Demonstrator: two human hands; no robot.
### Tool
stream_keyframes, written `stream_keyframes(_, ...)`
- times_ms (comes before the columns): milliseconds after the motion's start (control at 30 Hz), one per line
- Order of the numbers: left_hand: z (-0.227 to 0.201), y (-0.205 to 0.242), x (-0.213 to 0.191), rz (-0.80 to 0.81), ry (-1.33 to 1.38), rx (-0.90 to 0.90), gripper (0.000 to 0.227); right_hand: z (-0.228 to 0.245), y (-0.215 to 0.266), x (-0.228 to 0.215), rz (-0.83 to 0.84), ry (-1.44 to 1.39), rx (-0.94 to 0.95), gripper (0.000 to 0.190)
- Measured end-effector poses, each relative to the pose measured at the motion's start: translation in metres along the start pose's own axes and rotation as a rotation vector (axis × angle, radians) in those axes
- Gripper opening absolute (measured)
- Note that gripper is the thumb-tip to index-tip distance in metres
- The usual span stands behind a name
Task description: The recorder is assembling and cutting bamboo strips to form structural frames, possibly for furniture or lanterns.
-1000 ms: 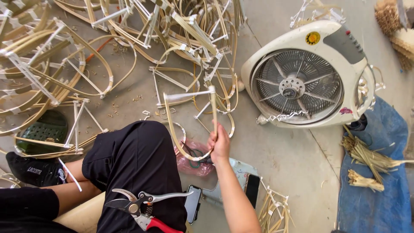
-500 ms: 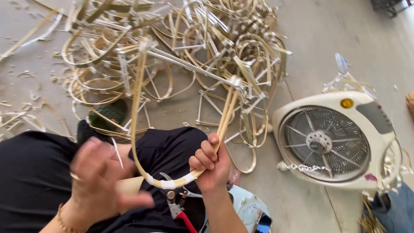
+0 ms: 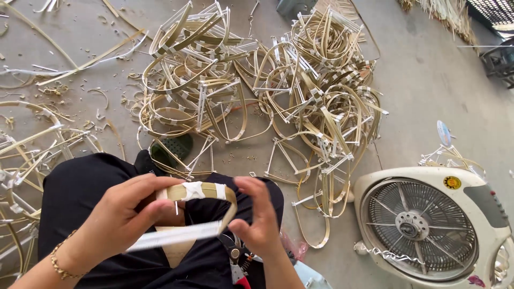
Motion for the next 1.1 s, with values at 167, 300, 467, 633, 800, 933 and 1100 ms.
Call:
stream_keyframes(167,0.042,0.018,0.029,0.096,0.251,-0.395,0.037,-0.054,0.040,0.038,0.121,-0.480,0.412,0.056)
stream_keyframes(300,0.047,0.024,0.041,0.091,0.259,-0.435,0.034,-0.088,0.075,0.040,0.001,-0.610,0.599,0.048)
stream_keyframes(467,0.057,0.028,0.043,0.095,0.132,-0.507,0.029,-0.088,0.072,0.051,-0.044,-0.622,0.566,0.042)
stream_keyframes(633,0.074,0.044,0.039,0.151,0.095,-0.584,0.025,-0.087,0.079,0.060,-0.022,-0.652,0.578,0.039)
stream_keyframes(800,0.063,0.043,0.042,0.094,0.130,-0.310,0.023,-0.087,0.085,0.062,0.012,-0.713,0.578,0.042)
stream_keyframes(933,0.077,0.043,0.052,0.140,0.065,-0.419,0.024,-0.107,0.099,0.059,-0.065,-0.810,0.525,0.044)
stream_keyframes(1100,0.075,0.046,0.055,0.144,0.094,-0.424,0.024,-0.114,0.114,0.056,-0.052,-0.829,0.508,0.046)
Point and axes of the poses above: each hand's wrist, its own y-axis away from the middle knuckle, its own x-axis out of the palm, z = x × y, the point moved 5 cm from there along -y, towards the middle knuckle, and after that the axes turned 5 degrees about -y, right-handed, at the moved point
